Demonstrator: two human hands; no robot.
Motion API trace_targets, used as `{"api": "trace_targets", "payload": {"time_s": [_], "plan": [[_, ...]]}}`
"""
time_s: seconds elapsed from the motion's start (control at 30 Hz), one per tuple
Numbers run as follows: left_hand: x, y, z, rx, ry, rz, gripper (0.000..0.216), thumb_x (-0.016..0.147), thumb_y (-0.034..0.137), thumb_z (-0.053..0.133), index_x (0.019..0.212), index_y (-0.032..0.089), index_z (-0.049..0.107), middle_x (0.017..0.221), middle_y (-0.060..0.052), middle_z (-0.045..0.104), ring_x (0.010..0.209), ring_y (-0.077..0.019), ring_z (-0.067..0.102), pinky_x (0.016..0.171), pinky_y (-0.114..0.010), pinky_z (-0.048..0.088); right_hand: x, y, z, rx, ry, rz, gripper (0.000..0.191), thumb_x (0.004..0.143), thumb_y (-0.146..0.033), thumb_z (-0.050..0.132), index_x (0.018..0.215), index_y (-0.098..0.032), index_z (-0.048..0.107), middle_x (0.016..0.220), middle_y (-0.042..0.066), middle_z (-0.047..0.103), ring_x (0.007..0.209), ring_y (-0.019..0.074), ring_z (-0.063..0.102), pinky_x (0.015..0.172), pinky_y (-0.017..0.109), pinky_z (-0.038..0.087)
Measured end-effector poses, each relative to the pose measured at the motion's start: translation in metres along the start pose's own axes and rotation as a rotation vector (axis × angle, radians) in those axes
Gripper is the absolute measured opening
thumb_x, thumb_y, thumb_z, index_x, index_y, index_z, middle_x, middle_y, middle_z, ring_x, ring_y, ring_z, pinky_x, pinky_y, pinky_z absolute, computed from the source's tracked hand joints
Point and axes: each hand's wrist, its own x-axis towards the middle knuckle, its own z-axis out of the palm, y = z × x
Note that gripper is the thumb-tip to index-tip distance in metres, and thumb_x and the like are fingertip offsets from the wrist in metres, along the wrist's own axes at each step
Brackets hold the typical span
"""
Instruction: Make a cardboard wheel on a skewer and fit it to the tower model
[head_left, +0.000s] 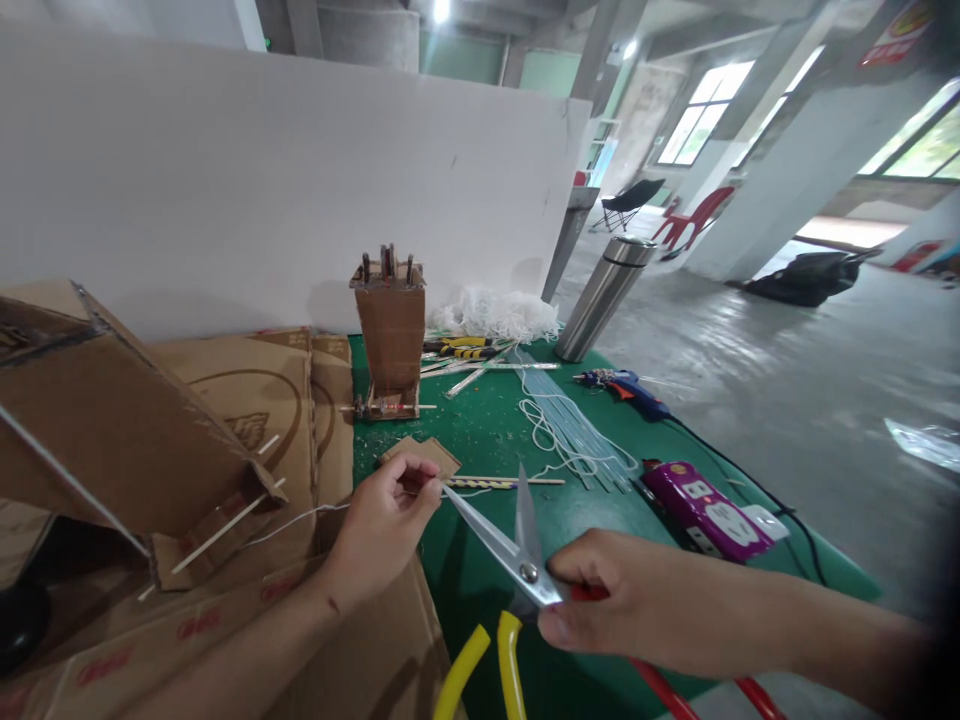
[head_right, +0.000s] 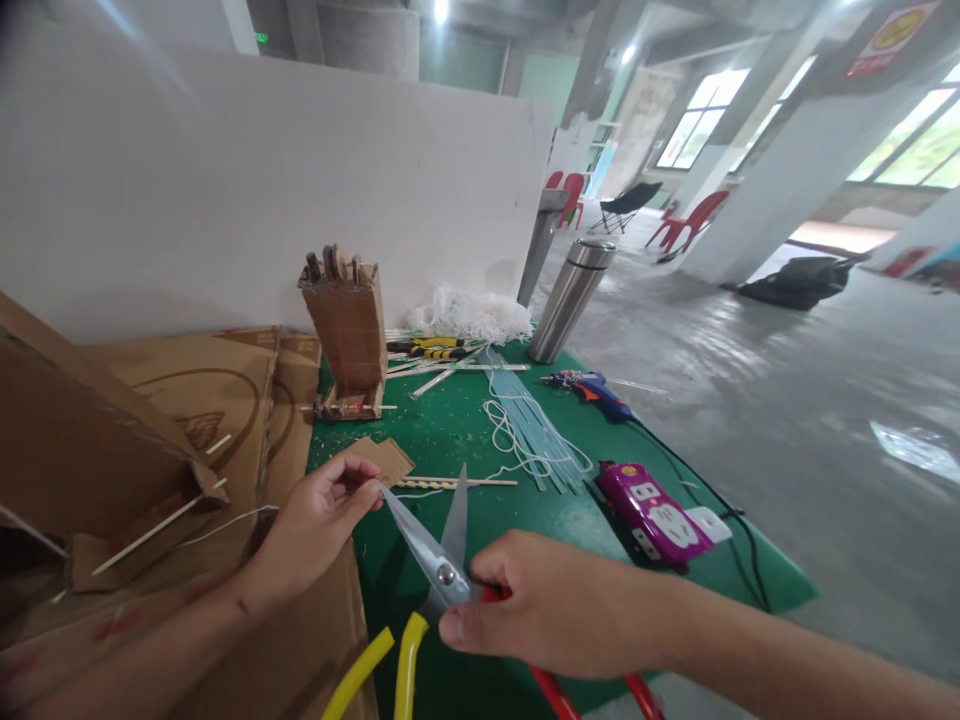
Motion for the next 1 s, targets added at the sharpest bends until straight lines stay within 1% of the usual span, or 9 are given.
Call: {"api": "trace_targets", "payload": {"time_s": [0.07, 0.17, 0.27, 0.37, 0.5, 0.67, 0.83, 0.93, 1.0], "plan": [[0.000, 0.001, 0.000, 0.016, -0.012, 0.000, 0.018, 0.079, 0.035, 0.058, 0.086, 0.018, 0.059, 0.079, -0.002, 0.065, 0.073, -0.0173, 0.065, 0.070, -0.030, 0.052, -0.003, 0.007, -0.002, 0.217, -0.022, -0.040, 0.044, 0.080, -0.058, 0.068, 0.084, -0.020, 0.046, 0.062, -0.009, 0.035, 0.051, 0.0056, 0.026, 0.042, 0.019, 0.018], [0.000, 0.001, -0.001, 0.043, -0.031, 0.008, 0.014, 0.080, 0.032, 0.057, 0.084, 0.019, 0.059, 0.077, -0.001, 0.064, 0.071, -0.0165, 0.064, 0.068, -0.028, 0.052, -0.008, 0.019, -0.003, 0.566, -0.051, -0.014, 0.048, 0.078, -0.056, 0.071, 0.098, -0.024, 0.041, 0.059, -0.013, 0.038, 0.042, 0.0024, 0.022, 0.037, 0.015, 0.017], [-0.001, 0.000, -0.001, 0.072, -0.044, 0.022, 0.012, 0.080, 0.030, 0.057, 0.085, 0.019, 0.060, 0.080, -0.001, 0.065, 0.074, -0.0166, 0.064, 0.068, -0.028, 0.052, -0.010, 0.031, -0.002, 0.727, -0.031, -0.078, 0.045, 0.079, -0.048, 0.073, 0.094, -0.023, 0.040, 0.053, -0.014, 0.043, 0.036, 0.0000, 0.022, 0.033, 0.010, 0.018], [0.000, -0.003, -0.001, 0.103, -0.060, 0.035, 0.010, 0.081, 0.028, 0.056, 0.085, 0.020, 0.060, 0.082, -0.001, 0.065, 0.076, -0.0173, 0.065, 0.071, -0.029, 0.052, -0.008, 0.043, 0.003, 0.830, -0.059, -0.168, 0.040, 0.079, -0.043, 0.074, 0.089, -0.021, 0.043, 0.057, -0.008, 0.055, 0.033, 0.0000, 0.033, 0.029, 0.008, 0.026], [0.001, -0.007, 0.000, 0.142, -0.075, 0.034, 0.009, 0.081, 0.027, 0.055, 0.084, 0.020, 0.061, 0.081, -0.002, 0.065, 0.076, -0.0180, 0.065, 0.071, -0.030, 0.052, -0.004, 0.053, 0.008, 1.017, -0.073, -0.287, 0.032, 0.083, -0.046, 0.069, 0.084, -0.018, 0.052, 0.059, -0.003, 0.059, 0.035, 0.0039, 0.046, 0.029, 0.009, 0.033], [0.002, -0.008, 0.001, 0.180, -0.094, 0.024, 0.010, 0.081, 0.026, 0.054, 0.083, 0.020, 0.060, 0.079, -0.003, 0.065, 0.074, -0.0185, 0.064, 0.068, -0.030, 0.051, -0.003, 0.055, 0.018, 1.135, 0.004, -0.514, 0.031, 0.076, -0.046, 0.073, 0.082, -0.016, 0.067, 0.066, 0.002, 0.062, 0.055, 0.0089, 0.058, 0.047, 0.013, 0.044], [0.003, -0.009, 0.000, 0.211, -0.110, 0.007, 0.010, 0.080, 0.026, 0.052, 0.082, 0.019, 0.059, 0.078, -0.003, 0.065, 0.072, -0.0188, 0.063, 0.067, -0.031, 0.050, 0.005, 0.061, 0.035, 0.983, 0.227, -0.742, 0.046, 0.073, -0.048, 0.079, 0.111, -0.027, 0.065, 0.073, -0.002, 0.055, 0.052, 0.0059, 0.044, 0.047, 0.015, 0.037], [0.003, -0.010, 0.000, 0.222, -0.123, -0.001, 0.010, 0.081, 0.026, 0.051, 0.082, 0.020, 0.059, 0.077, -0.003, 0.064, 0.072, -0.0185, 0.062, 0.067, -0.031, 0.050, 0.010, 0.056, 0.034, 0.778, 0.502, -0.854, 0.043, 0.075, -0.059, 0.072, 0.103, -0.027, 0.069, 0.065, -0.003, 0.050, 0.054, 0.0101, 0.043, 0.048, 0.020, 0.037], [0.003, -0.010, 0.001, 0.231, -0.134, -0.002, 0.009, 0.081, 0.025, 0.051, 0.082, 0.020, 0.058, 0.076, -0.003, 0.064, 0.071, -0.0182, 0.061, 0.066, -0.030, 0.049, 0.012, 0.047, 0.027, 0.623, 0.695, -0.933, 0.034, 0.081, -0.058, 0.067, 0.095, -0.028, 0.073, 0.066, -0.001, 0.051, 0.059, 0.0133, 0.045, 0.052, 0.024, 0.040]]}}
